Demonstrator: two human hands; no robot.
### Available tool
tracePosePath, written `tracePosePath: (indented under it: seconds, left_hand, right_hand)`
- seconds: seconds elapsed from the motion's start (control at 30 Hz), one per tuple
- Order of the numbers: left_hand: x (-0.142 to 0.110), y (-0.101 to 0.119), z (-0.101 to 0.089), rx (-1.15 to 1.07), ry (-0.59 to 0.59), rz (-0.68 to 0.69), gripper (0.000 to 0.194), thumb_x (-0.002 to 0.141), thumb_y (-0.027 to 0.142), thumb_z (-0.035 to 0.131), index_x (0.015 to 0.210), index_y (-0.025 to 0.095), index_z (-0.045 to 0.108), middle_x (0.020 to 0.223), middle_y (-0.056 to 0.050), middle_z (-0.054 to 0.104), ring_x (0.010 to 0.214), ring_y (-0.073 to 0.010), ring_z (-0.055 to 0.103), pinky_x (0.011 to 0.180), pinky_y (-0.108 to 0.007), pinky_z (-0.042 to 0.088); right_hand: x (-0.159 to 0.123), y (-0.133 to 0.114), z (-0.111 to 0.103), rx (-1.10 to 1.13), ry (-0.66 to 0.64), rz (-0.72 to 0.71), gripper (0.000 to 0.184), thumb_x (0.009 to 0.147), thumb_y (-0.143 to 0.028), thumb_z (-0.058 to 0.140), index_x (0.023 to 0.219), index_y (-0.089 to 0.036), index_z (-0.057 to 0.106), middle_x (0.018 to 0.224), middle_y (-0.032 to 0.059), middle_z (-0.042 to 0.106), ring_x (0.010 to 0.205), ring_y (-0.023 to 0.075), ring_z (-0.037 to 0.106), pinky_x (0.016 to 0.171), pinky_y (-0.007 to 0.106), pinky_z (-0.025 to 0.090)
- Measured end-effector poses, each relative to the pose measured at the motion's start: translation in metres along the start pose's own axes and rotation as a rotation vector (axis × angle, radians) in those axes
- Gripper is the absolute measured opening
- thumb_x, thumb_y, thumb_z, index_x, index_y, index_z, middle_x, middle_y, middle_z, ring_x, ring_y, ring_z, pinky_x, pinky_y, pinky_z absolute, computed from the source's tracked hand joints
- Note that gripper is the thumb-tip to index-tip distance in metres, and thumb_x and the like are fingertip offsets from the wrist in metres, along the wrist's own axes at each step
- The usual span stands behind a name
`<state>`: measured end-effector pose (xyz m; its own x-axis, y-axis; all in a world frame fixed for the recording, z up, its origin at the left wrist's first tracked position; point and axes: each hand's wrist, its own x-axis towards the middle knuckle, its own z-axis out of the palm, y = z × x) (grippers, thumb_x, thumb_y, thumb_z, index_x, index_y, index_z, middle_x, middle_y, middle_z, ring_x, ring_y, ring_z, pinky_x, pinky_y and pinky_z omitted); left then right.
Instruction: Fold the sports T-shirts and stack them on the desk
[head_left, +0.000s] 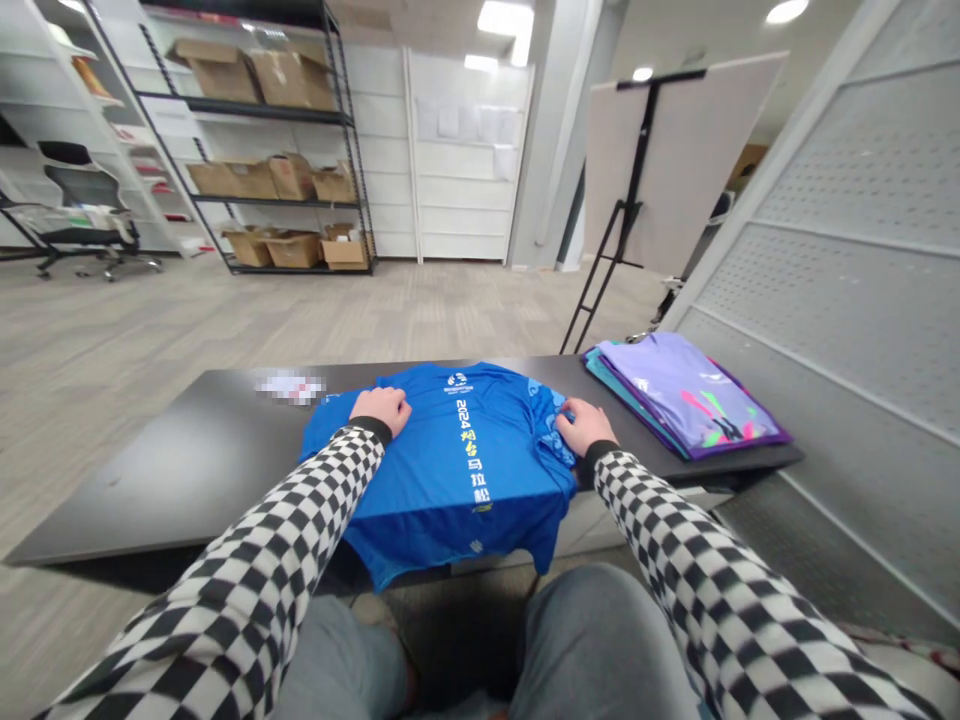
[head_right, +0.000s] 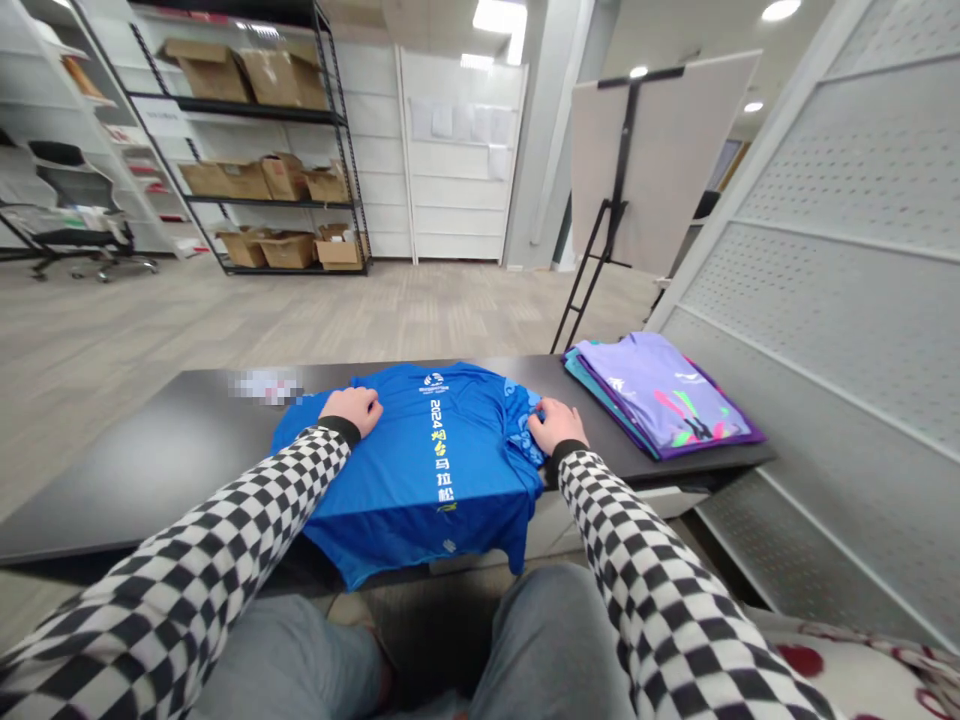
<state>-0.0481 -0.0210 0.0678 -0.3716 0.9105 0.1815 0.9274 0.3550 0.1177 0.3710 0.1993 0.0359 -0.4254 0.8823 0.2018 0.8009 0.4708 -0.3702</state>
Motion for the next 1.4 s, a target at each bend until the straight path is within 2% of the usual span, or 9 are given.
tracePosePath:
  seconds: [0.13, 0.27, 0.43, 0.53, 0.7, 0.8, 0.97, 1.07, 1.4]
  left_hand:
    - [0.002, -0.016, -0.023, -0.067, -0.057, 0.046, 0.042, 0.1, 0.056, 0.056, 0.108, 0.024, 0.083, 0.105, -0.01, 0.084, 0.1, -0.0299, 0.077, 0.094, -0.04, 0.058]
    - [-0.033, -0.066, -0.039, -0.115, 0.045, -0.028, 0.043, 0.103, 0.051, 0.049, 0.112, 0.025, 0.083, 0.123, -0.01, 0.083, 0.119, -0.03, 0.075, 0.107, -0.039, 0.056]
    - [-0.11, -0.13, -0.022, -0.142, 0.166, -0.182, 0.041, 0.095, 0.045, 0.058, 0.119, 0.022, 0.083, 0.139, -0.014, 0.078, 0.133, -0.0376, 0.069, 0.121, -0.051, 0.051]
    - [-0.127, -0.147, -0.006, -0.175, 0.22, -0.203, 0.037, 0.091, 0.036, 0.061, 0.116, 0.024, 0.084, 0.147, -0.012, 0.074, 0.143, -0.0357, 0.063, 0.129, -0.05, 0.046]
    - [-0.122, -0.152, 0.003, -0.231, 0.216, -0.164, 0.038, 0.086, 0.027, 0.061, 0.115, 0.028, 0.086, 0.137, -0.005, 0.078, 0.138, -0.0307, 0.065, 0.128, -0.043, 0.047]
    - [-0.122, -0.151, 0.002, -0.238, 0.228, -0.199, 0.035, 0.089, 0.031, 0.062, 0.113, 0.026, 0.087, 0.131, -0.009, 0.078, 0.133, -0.0339, 0.066, 0.126, -0.047, 0.047]
    - [-0.111, -0.154, 0.002, -0.241, 0.259, -0.32, 0.049, 0.093, 0.035, 0.062, 0.136, 0.019, 0.079, 0.149, -0.016, 0.07, 0.146, -0.0366, 0.058, 0.131, -0.049, 0.039]
    - [-0.099, -0.155, 0.003, -0.259, 0.249, -0.416, 0.04, 0.092, 0.039, 0.066, 0.122, 0.018, 0.082, 0.141, -0.018, 0.075, 0.146, -0.0408, 0.057, 0.13, -0.052, 0.039]
    - [-0.101, -0.159, 0.003, -0.519, 0.373, -0.591, 0.022, 0.087, 0.04, 0.079, 0.102, 0.025, 0.072, 0.091, -0.004, 0.075, 0.09, -0.0266, 0.074, 0.089, -0.039, 0.058]
  right_hand:
    - [0.006, 0.002, -0.001, 0.04, -0.027, 0.009, 0.04, 0.106, -0.043, 0.049, 0.123, -0.023, 0.079, 0.156, 0.0153, 0.069, 0.147, 0.0369, 0.06, 0.132, 0.069, 0.029]
    - [0.008, 0.009, 0.0, 0.069, 0.016, 0.014, 0.05, 0.109, -0.048, 0.041, 0.128, -0.023, 0.08, 0.164, 0.0145, 0.063, 0.155, 0.0367, 0.053, 0.134, 0.066, 0.029]
    - [0.007, 0.016, 0.0, 0.053, 0.093, -0.006, 0.04, 0.095, -0.04, 0.054, 0.116, -0.022, 0.083, 0.141, 0.0162, 0.076, 0.138, 0.0346, 0.065, 0.127, 0.051, 0.042]
    - [0.009, 0.021, 0.003, -0.013, 0.092, -0.012, 0.034, 0.089, -0.034, 0.057, 0.104, -0.022, 0.084, 0.13, 0.0148, 0.08, 0.133, 0.0354, 0.068, 0.132, 0.059, 0.034]
    - [0.012, 0.026, 0.009, -0.074, 0.086, 0.031, 0.046, 0.089, -0.024, 0.052, 0.121, -0.024, 0.085, 0.144, 0.0122, 0.078, 0.146, 0.0355, 0.062, 0.137, 0.07, 0.018]
    - [0.016, 0.028, 0.006, -0.047, 0.03, 0.053, 0.048, 0.092, -0.028, 0.051, 0.126, -0.025, 0.085, 0.146, 0.0115, 0.077, 0.153, 0.0369, 0.058, 0.137, 0.07, 0.018]
    - [0.024, 0.033, 0.005, 0.047, -0.05, 0.034, 0.045, 0.093, -0.045, 0.057, 0.125, -0.03, 0.085, 0.152, 0.0079, 0.074, 0.156, 0.0431, 0.054, 0.134, 0.079, 0.021]
    - [0.028, 0.036, 0.009, 0.028, -0.047, 0.019, 0.047, 0.093, -0.044, 0.059, 0.13, -0.03, 0.085, 0.158, 0.0087, 0.069, 0.161, 0.0465, 0.046, 0.134, 0.078, 0.023]
    - [0.027, 0.038, 0.013, -0.029, 0.003, -0.054, 0.05, 0.092, -0.047, 0.056, 0.129, -0.03, 0.085, 0.148, 0.0081, 0.076, 0.151, 0.0469, 0.059, 0.126, 0.07, 0.046]
